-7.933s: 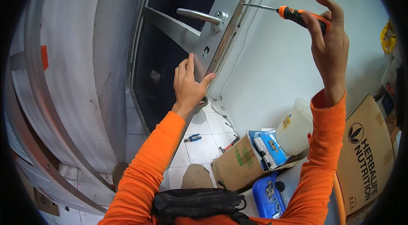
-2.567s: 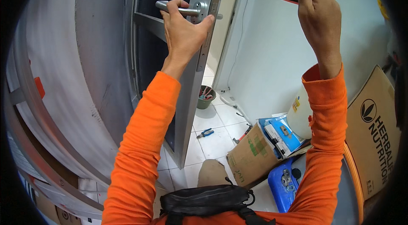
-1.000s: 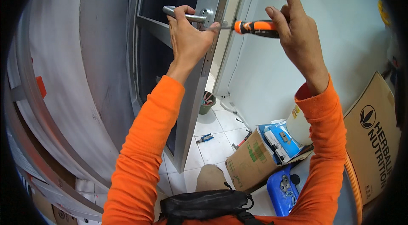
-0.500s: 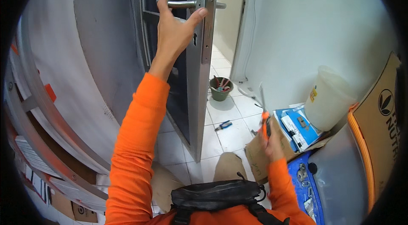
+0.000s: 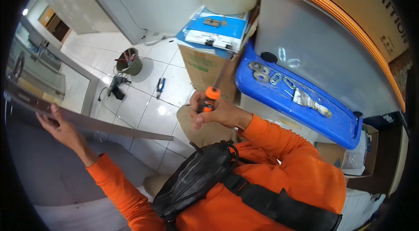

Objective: The person uses a screwdriver to loosen and tighten screws on a door handle and its metal plate. They remove the plate, manipulate the internal lock mechanism, and reattach the plate by tightening the screws.

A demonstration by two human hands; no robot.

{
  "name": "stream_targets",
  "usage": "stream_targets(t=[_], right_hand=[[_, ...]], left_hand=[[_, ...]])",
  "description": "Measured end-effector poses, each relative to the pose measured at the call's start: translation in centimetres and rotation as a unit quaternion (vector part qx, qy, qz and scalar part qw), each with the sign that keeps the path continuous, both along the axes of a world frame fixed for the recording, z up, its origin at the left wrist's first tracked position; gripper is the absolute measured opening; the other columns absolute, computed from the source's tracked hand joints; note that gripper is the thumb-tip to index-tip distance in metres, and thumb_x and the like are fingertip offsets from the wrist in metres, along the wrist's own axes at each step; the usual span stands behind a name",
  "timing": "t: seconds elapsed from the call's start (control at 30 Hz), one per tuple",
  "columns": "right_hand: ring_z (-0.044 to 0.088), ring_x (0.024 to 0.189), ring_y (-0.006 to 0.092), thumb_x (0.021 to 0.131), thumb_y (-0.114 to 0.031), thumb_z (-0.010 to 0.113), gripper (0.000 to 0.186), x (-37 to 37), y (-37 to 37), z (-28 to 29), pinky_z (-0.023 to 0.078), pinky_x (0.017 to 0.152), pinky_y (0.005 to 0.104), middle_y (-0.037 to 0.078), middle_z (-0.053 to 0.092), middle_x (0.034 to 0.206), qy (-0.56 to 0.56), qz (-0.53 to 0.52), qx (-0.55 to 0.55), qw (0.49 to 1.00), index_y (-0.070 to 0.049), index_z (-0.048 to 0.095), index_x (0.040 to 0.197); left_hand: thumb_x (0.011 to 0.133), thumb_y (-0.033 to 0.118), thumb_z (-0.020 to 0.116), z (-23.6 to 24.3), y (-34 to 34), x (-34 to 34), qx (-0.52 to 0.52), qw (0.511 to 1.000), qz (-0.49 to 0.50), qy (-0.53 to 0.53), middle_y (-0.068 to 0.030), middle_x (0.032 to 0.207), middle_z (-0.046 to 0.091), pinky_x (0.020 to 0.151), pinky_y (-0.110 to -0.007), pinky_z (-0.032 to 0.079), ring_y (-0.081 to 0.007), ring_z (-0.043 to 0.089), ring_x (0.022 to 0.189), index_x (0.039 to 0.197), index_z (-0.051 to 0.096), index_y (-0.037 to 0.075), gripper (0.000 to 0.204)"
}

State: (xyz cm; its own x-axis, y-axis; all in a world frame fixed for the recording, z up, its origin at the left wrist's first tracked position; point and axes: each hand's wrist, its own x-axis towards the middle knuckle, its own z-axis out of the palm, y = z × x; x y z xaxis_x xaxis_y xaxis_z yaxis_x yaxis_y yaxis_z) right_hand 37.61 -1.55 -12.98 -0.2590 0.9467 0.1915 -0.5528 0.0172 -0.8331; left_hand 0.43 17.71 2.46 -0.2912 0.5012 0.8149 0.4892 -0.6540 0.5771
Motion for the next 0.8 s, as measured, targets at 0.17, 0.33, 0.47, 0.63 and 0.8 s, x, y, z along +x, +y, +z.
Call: stream_targets(t=[0.17, 0.33, 0.47, 0.63, 0.8], right_hand=[[0.065, 0.079, 0.0141, 0.087, -0.008, 0.079, 0.021, 4.8, -5.3, 1.1, 0.053, 0.074, 0.0296, 0.004, 0.066, 0.085, -0.255, -0.253, 0.012, 0.933, -0.004, 0.064, 0.101], [0.065, 0.084, 0.0157, 0.086, -0.008, 0.078, 0.016, 13.6, -10.8, 5.0, 0.052, 0.078, 0.0322, 0.005, 0.069, 0.089, -0.503, -0.452, 0.025, 0.736, -0.005, 0.069, 0.098], [0.066, 0.082, 0.0257, 0.086, -0.011, 0.078, 0.013, 18.8, -13.3, 5.3, 0.052, 0.076, 0.0343, 0.010, 0.070, 0.091, -0.611, -0.421, -0.049, 0.669, -0.005, 0.074, 0.097], [0.068, 0.088, 0.0344, 0.085, -0.023, 0.079, 0.021, 20.1, -13.9, 0.1, 0.054, 0.078, 0.0417, 0.009, 0.071, 0.097, -0.730, -0.358, -0.089, 0.576, -0.010, 0.076, 0.101], [0.069, 0.087, 0.0338, 0.082, -0.026, 0.081, 0.023, 17.9, -12.5, -1.0, 0.055, 0.076, 0.0432, 0.007, 0.071, 0.097, -0.743, -0.366, -0.108, 0.551, -0.013, 0.077, 0.101]], left_hand=[[0.097, 0.038, 0.074, 0.2, 1.6, 0.1, 0.054, 0.996, 0.069, 0.032, -0.0236, 0.146, 0.054, 0.108, -0.037, 0.048, -0.0278, 0.057, 0.130, 0.152, 0.040, -0.005, 0.077], [0.098, 0.043, 0.071, 0.0, 1.4, 0.6, 0.043, 0.988, 0.133, 0.072, -0.0203, 0.135, 0.066, 0.106, -0.038, 0.051, -0.0280, 0.062, 0.128, 0.149, 0.046, -0.006, 0.075], [0.097, 0.045, 0.072, -1.0, 2.9, -0.4, 0.047, 0.998, 0.047, 0.009, -0.0171, 0.125, 0.073, 0.104, -0.035, 0.052, -0.0251, 0.067, 0.120, 0.151, 0.044, -0.006, 0.080], [0.099, 0.043, 0.070, -0.4, 2.4, 0.8, 0.047, 0.994, 0.098, 0.024, -0.0178, 0.128, 0.070, 0.103, -0.035, 0.053, -0.0259, 0.067, 0.120, 0.151, 0.045, -0.005, 0.075], [0.104, 0.036, 0.062, 0.2, 1.6, 0.5, 0.058, 0.992, 0.100, 0.045, -0.0201, 0.137, 0.064, 0.106, -0.036, 0.051, -0.0291, 0.063, 0.125, 0.149, 0.046, -0.006, 0.063]])
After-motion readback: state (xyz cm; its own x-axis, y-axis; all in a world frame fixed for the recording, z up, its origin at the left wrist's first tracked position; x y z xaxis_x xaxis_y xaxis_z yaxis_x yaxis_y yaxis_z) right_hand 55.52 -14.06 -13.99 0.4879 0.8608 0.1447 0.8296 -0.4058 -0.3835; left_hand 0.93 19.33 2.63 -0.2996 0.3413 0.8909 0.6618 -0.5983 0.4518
